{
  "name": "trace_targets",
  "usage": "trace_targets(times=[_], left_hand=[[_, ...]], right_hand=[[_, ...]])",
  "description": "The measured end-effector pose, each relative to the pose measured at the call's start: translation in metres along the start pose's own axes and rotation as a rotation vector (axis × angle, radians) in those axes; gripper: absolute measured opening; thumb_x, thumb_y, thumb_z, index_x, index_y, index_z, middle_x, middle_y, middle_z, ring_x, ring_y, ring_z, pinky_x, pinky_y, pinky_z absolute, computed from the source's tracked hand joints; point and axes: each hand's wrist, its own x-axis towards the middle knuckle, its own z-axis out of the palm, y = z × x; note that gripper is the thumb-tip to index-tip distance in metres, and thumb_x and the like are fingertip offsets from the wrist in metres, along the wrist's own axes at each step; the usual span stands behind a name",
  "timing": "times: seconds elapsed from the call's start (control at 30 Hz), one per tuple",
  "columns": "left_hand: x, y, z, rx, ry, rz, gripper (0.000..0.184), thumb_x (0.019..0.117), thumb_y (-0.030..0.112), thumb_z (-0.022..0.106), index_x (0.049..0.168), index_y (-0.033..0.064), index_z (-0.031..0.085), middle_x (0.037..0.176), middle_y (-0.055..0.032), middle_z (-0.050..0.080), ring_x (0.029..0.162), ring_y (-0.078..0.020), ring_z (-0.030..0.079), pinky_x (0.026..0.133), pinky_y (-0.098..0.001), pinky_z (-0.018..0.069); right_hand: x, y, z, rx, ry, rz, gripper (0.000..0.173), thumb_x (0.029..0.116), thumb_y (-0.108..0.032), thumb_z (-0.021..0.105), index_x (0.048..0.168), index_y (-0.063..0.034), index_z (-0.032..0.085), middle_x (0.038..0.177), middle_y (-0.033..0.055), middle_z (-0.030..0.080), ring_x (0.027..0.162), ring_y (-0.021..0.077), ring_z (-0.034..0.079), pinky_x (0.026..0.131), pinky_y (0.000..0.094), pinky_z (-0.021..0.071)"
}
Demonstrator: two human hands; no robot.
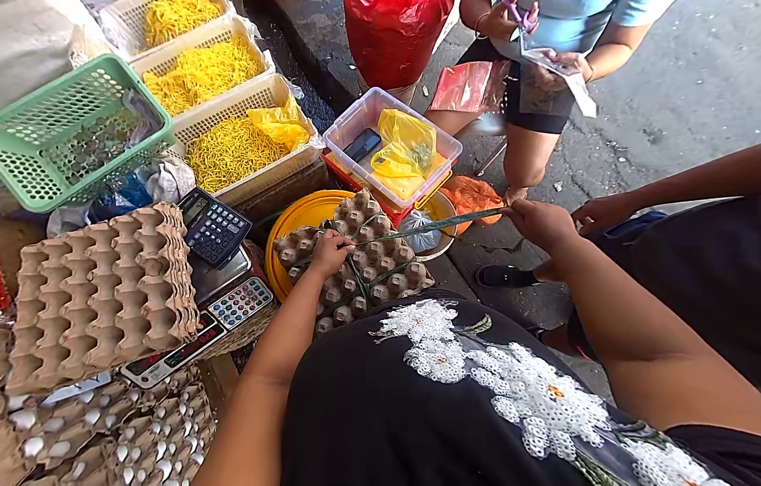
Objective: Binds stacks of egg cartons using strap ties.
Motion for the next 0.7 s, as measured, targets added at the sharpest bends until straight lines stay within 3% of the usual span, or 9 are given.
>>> trace_targets(times=[0.3,0.7], left_hand=[[0.000,0.000,0.000,0.002,0.005,0.013,0.016,0.0979,0.019,0.069,0.106,0.0078,0.078,0.129,-0.0187,0.060,0.123,-0.0316,0.056,0.107,-0.0486,0.0437],[-0.001,-0.001,-0.001,0.002,-0.007,0.026,0.016,0.0983,0.019,0.069,0.106,0.0080,0.078,0.128,-0.0188,0.060,0.123,-0.0306,0.055,0.108,-0.0473,0.0433]], right_hand=[[-0.008,0.007,0.009,0.021,0.040,-0.062,0.041,0.1098,-0.028,0.050,0.093,0.0071,0.063,0.091,0.0293,0.068,0.095,0.0508,0.069,0.077,0.0677,0.0514],[-0.008,0.011,0.015,0.036,0.003,-0.049,0.042,0.1101,-0.032,0.048,0.096,0.0048,0.063,0.093,0.0274,0.069,0.096,0.0486,0.069,0.078,0.0669,0.0516]])
